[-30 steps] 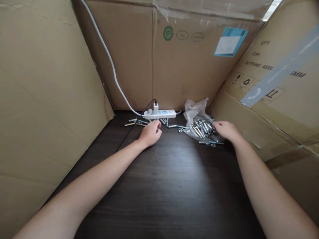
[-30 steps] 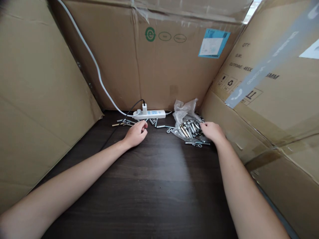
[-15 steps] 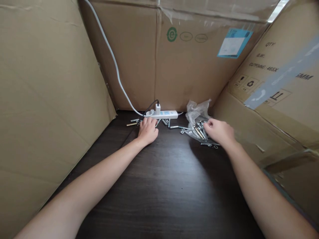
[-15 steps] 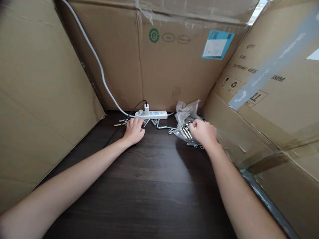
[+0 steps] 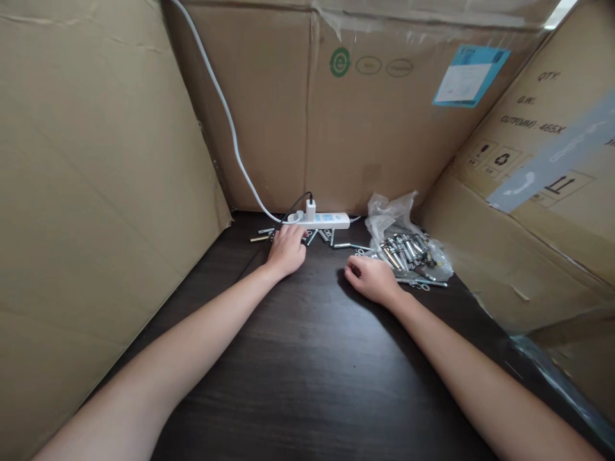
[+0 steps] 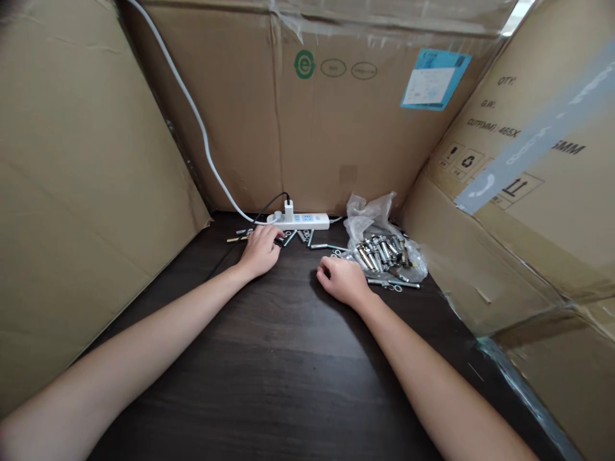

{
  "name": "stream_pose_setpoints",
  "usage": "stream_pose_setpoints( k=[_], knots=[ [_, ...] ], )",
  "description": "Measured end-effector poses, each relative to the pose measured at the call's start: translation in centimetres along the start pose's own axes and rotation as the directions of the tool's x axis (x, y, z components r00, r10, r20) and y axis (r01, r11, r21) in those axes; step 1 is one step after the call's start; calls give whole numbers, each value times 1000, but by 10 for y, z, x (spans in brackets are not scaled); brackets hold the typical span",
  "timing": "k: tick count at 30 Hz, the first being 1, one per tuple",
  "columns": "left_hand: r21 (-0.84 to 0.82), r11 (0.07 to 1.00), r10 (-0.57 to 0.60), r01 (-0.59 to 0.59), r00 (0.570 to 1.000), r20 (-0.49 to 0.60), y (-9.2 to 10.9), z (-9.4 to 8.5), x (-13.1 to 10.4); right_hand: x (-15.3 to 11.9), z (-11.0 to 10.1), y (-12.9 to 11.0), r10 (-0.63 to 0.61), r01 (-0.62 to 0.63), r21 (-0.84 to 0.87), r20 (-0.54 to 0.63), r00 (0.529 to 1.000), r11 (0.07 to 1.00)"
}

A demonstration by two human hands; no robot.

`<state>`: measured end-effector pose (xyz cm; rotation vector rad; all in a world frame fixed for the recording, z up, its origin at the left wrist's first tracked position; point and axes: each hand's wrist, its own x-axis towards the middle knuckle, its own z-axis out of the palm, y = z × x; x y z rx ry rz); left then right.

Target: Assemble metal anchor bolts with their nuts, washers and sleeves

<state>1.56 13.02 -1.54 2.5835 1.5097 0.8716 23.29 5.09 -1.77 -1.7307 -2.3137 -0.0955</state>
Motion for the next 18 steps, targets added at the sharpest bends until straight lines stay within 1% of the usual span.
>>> stream_pose_setpoints(
  k=[2, 4, 6, 8, 11, 14, 16, 18],
  knots=[
    [24, 999, 46, -47, 998, 39, 8, -2, -7, 0, 1, 1, 1, -1, 21, 5, 1000, 1000],
    [60, 996, 62, -65, 996, 60, 14, -6, -15, 1, 1, 2, -13, 13, 38, 4, 1000, 999],
    [118, 993, 14, -21, 998, 62, 12, -11, -22, 0, 1, 2, -23, 24, 51, -2, 1000, 998],
    [168, 983, -77, 69, 996, 46, 1, -18, -27, 1, 1, 3, -23, 23, 61, -6, 1000, 998],
    [245, 952, -192, 184, 981, 10, -22, -28, -29, 1, 1, 4, -18, 18, 77, -1, 1000, 997],
    [275, 934, -231, 227, 973, -17, -42, -33, -30, 2, 0, 4, -16, 16, 88, 8, 1000, 996],
    [284, 930, -240, 234, 971, -15, -48, -33, -30, 1, 0, 4, -14, 13, 89, 13, 1000, 996],
    [292, 930, -233, 224, 973, -6, -51, -31, -31, 1, 0, 5, -20, 19, 94, 13, 1000, 995]
  ],
)
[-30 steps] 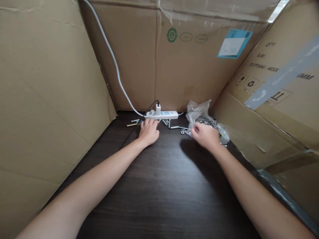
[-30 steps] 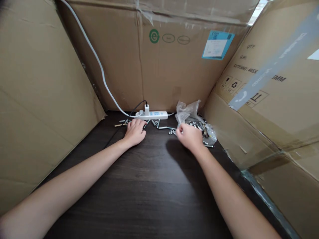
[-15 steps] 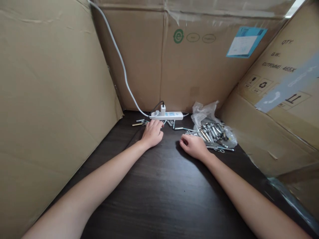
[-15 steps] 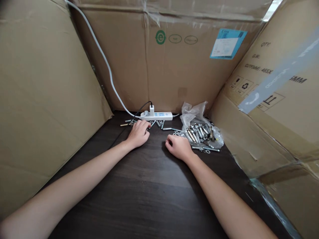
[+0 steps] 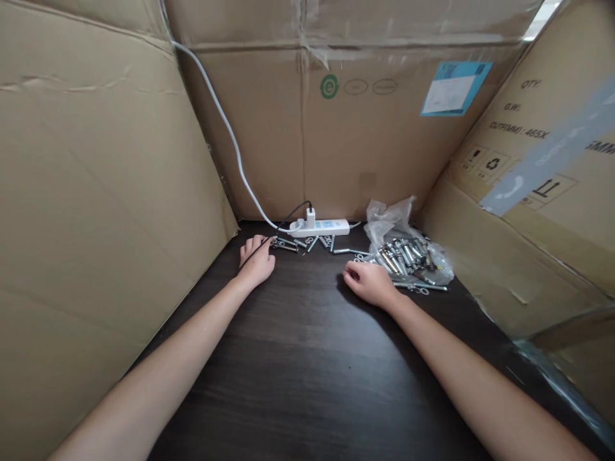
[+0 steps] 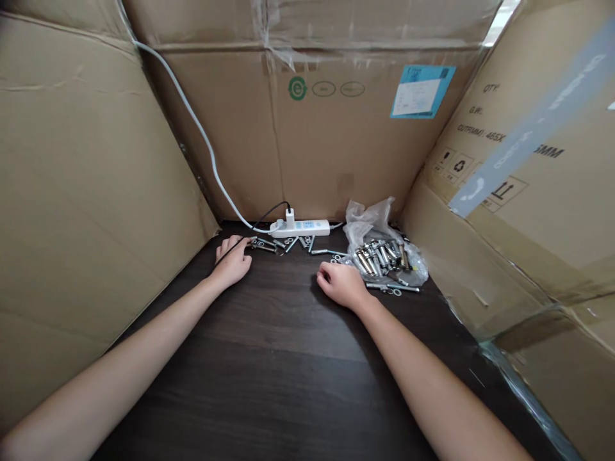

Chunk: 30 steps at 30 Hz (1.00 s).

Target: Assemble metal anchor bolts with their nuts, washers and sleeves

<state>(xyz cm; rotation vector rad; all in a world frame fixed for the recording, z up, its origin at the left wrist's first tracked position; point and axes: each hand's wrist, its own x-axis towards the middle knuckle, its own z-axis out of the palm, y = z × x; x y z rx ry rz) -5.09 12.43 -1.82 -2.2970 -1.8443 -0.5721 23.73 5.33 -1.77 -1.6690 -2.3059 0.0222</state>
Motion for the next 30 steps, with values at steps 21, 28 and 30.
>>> stream_pose_setpoints(
  k=[21, 28, 30],
  knots=[
    [22, 999, 41, -42, 996, 76, 2, 3, 6, 0, 2, 2, 8, -8, 27, -1, 1000, 1000],
    [18, 996, 86, -90, 981, 174, 4, 0, 8, 0, 2, 2, 11, -11, 40, 12, 1000, 999],
    [26, 994, 102, -109, 976, 191, 4, 0, 9, 0, 2, 2, 8, -9, 41, 9, 1000, 999]
  ],
)
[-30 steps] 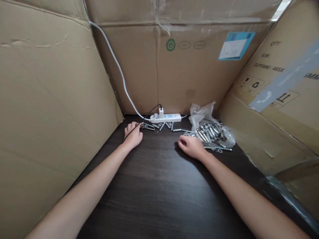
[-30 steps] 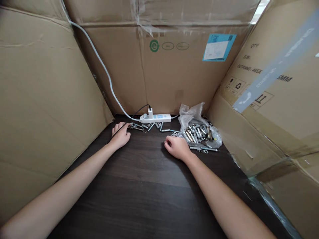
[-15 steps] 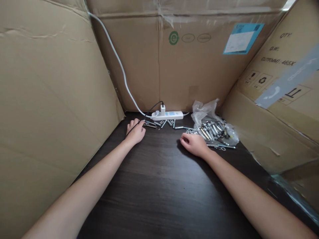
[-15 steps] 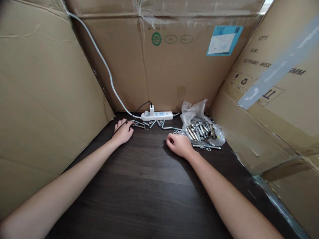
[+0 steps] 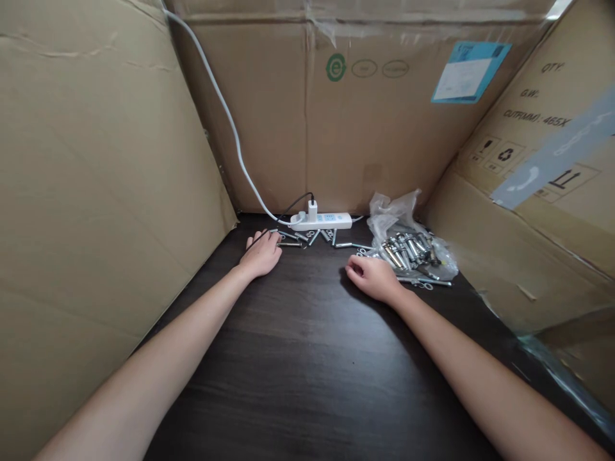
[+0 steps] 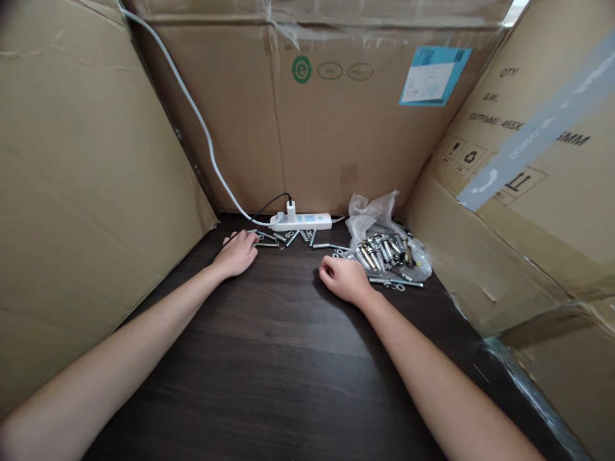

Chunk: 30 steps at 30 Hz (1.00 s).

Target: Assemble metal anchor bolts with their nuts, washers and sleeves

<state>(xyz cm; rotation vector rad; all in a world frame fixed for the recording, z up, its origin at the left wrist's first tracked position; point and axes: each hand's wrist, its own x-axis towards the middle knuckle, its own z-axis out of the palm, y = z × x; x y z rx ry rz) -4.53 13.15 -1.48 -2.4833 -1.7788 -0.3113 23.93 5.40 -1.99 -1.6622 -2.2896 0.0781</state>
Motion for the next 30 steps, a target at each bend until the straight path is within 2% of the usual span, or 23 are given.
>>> stream_pose_setpoints(
  k=[9, 20, 23, 25, 27, 30],
  knots=[
    [54, 995, 81, -81, 997, 9, -2, 3, 1, 0, 0, 0, 3, -3, 7, 2, 1000, 1000],
    [-2, 979, 203, -204, 975, -85, 4, -6, -8, 0, 3, 3, -4, 5, 36, -19, 1000, 999],
    [-54, 976, 205, -209, 976, -71, 17, -13, -19, 0, 3, 3, -5, 7, 70, -23, 1000, 998],
    [-134, 967, 210, -215, 976, -54, 34, -17, -29, -1, 2, 1, 0, 8, 148, -56, 998, 989],
    [-244, 941, 235, -236, 971, -33, 54, -22, -40, -3, -2, -7, 22, 16, 271, -137, 990, 962],
    [-489, 853, 205, -182, 979, -6, 85, -27, -53, -10, -13, -28, 49, 54, 401, -242, 969, 914]
  ],
)
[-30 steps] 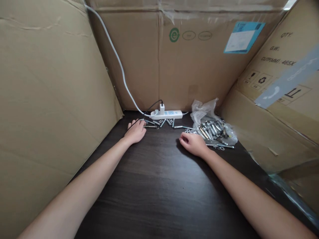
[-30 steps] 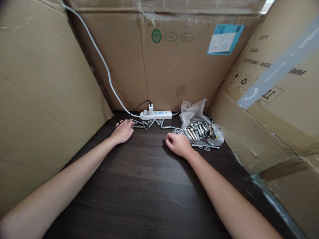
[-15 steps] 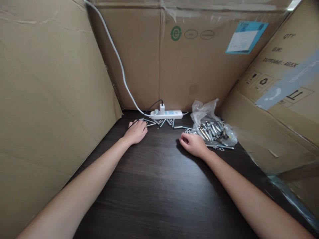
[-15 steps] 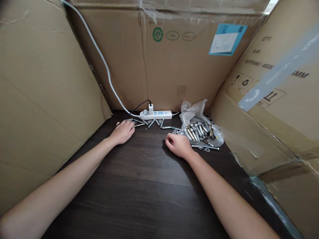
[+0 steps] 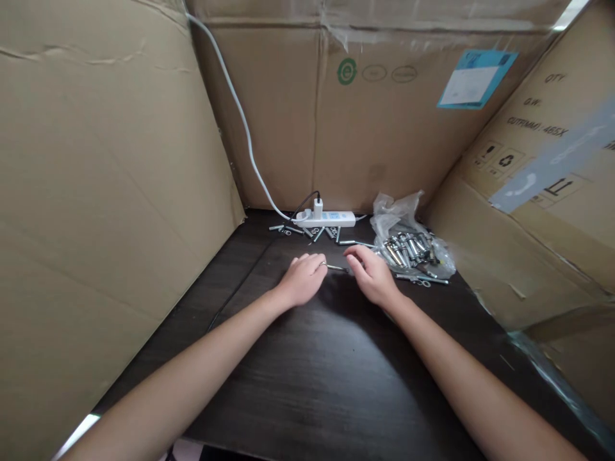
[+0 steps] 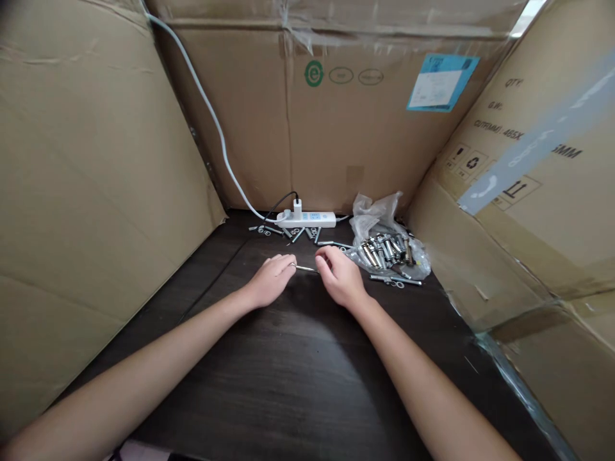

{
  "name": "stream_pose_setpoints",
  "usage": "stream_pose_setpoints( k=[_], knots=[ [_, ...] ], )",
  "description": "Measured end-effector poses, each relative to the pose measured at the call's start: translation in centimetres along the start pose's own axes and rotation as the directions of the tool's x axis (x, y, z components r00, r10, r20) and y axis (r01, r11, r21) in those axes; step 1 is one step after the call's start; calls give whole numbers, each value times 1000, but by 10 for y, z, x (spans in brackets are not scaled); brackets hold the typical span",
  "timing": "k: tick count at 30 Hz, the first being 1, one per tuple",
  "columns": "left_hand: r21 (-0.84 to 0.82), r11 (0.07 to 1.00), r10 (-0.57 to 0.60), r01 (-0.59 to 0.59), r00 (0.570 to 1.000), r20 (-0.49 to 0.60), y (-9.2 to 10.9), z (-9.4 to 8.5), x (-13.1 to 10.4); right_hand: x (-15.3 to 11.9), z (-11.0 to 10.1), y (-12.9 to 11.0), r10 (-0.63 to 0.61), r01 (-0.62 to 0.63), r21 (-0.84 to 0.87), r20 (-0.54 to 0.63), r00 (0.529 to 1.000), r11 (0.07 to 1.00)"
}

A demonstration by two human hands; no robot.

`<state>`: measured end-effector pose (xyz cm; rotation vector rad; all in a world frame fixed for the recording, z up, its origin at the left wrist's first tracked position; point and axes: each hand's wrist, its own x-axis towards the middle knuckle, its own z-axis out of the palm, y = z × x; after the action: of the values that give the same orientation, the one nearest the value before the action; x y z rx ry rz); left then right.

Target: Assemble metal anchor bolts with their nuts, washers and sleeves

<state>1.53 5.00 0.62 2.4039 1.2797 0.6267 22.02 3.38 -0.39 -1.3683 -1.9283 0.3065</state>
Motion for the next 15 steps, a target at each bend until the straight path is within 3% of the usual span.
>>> stream_pose_setpoints(
  k=[3, 6, 8, 10, 13, 15],
  knots=[
    [-378, 924, -77, 65, 997, -18, 21, 7, -3, -9, 0, -28, 12, -13, 10, 77, 997, 1000],
    [-705, 693, -190, 154, 981, 28, 29, 10, -7, -21, 5, -49, 110, -104, -47, 153, 982, 993],
    [-798, 569, -206, 201, 974, 99, 29, 9, -11, -28, 8, -56, 153, -139, -97, 145, 978, 986],
    [-835, 504, -183, 221, 972, 148, 27, 9, -16, -35, 11, -59, 164, -146, -126, 140, 977, 981],
    [-884, 408, -186, 229, 969, 165, 20, 8, -21, -42, 10, -58, 163, -148, -113, 135, 977, 983],
    [-931, 284, -201, 228, 964, 175, 16, 8, -23, -46, 8, -56, 149, -141, -68, 134, 980, 988]
  ],
)
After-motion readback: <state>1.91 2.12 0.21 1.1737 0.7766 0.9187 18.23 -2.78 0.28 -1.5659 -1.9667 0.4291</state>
